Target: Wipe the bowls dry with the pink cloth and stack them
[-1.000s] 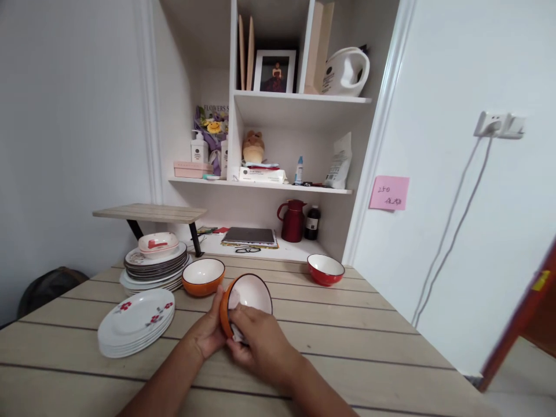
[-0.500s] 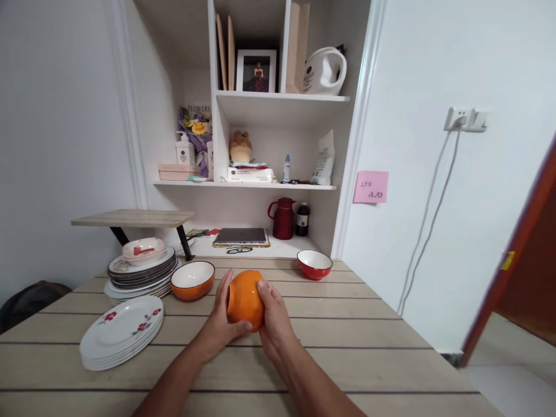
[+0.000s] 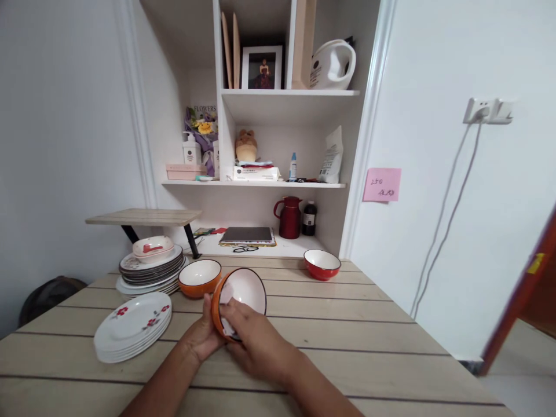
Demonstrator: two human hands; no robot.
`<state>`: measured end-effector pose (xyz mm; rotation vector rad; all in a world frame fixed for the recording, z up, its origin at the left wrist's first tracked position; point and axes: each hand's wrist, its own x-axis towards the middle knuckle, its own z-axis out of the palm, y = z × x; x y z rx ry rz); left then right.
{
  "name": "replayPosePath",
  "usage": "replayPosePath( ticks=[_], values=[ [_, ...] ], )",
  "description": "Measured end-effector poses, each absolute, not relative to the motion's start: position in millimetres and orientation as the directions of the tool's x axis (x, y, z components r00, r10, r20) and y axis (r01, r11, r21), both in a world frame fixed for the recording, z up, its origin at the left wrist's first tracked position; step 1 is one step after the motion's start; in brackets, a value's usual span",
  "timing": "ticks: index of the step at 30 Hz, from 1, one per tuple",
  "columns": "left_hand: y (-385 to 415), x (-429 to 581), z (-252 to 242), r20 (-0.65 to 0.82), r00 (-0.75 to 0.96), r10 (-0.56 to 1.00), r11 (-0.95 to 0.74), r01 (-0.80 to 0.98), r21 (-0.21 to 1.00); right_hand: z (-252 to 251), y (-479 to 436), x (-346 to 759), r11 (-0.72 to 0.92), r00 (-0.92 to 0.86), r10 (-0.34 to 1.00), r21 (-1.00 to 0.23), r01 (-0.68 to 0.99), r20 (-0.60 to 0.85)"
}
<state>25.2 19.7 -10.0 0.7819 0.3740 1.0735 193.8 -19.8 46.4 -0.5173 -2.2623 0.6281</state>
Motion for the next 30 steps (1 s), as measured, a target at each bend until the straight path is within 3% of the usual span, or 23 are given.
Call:
replayPosePath(
  ticks=[3,5,7,9,11,13,16,20,22,25,30],
  values=[
    [19.7,23.7,-5.3,0.06,0.495,0.867,0.336,-0.668,0.664,44.8,-16.3,194.2,0.874,-0.709,0.452,-0.428,0.23,0.541],
    [18.3,26.0,-0.1,0.037,0.496,0.867,0.351,-0.664,0.66,40.6,-12.9,194.8,0.872,-0.695,0.47,-0.409,0.269,0.545],
    [16.7,29.5,4.3,0.02,0.509,0.861,0.36,-0.634,0.684,35.0,-9.6,195.1,0.825,-0.646,0.545,-0.481,0.298,0.534],
    [15.9,32.9,6.5,0.032,0.524,0.851,0.34,-0.596,0.728,31.0,-7.2,194.6,0.726,-0.55,0.654,-0.635,0.264,0.519],
    [16.6,35.6,6.1,0.088,0.464,0.881,0.222,-0.571,0.79,30.6,-6.3,192.7,0.586,-0.415,0.762,-0.802,0.116,0.497],
    [18.3,37.8,4.5,0.175,0.335,0.926,0.023,-0.512,0.859,33.2,-6.2,190.1,0.436,-0.276,0.848,-0.891,-0.125,0.453],
    [20.0,41.7,3.6,0.326,0.157,0.932,-0.27,-0.299,0.915,38.0,-5.6,188.6,0.233,-0.204,0.916,-0.873,-0.429,0.344],
    [15.6,49.5,9.3,0.485,0.019,0.874,-0.482,-0.08,0.872,41.6,-4.4,194.5,0.054,-0.261,0.938,-0.843,-0.535,0.226],
    [11.9,53.1,13.5,0.484,0.038,0.874,-0.476,-0.127,0.87,43.4,-5.3,198.1,0.023,-0.297,0.933,-0.855,-0.518,0.205],
    [9.4,56.1,15.9,0.409,0.07,0.91,-0.362,-0.346,0.865,45.1,-9.1,199.3,0.077,-0.37,0.892,-0.895,-0.439,0.258],
    [16.7,46.3,1.0,0.223,0.161,0.961,-0.057,-0.678,0.733,37.8,-14.9,194.1,0.404,-0.562,0.715,-0.902,-0.152,0.415]
  ],
)
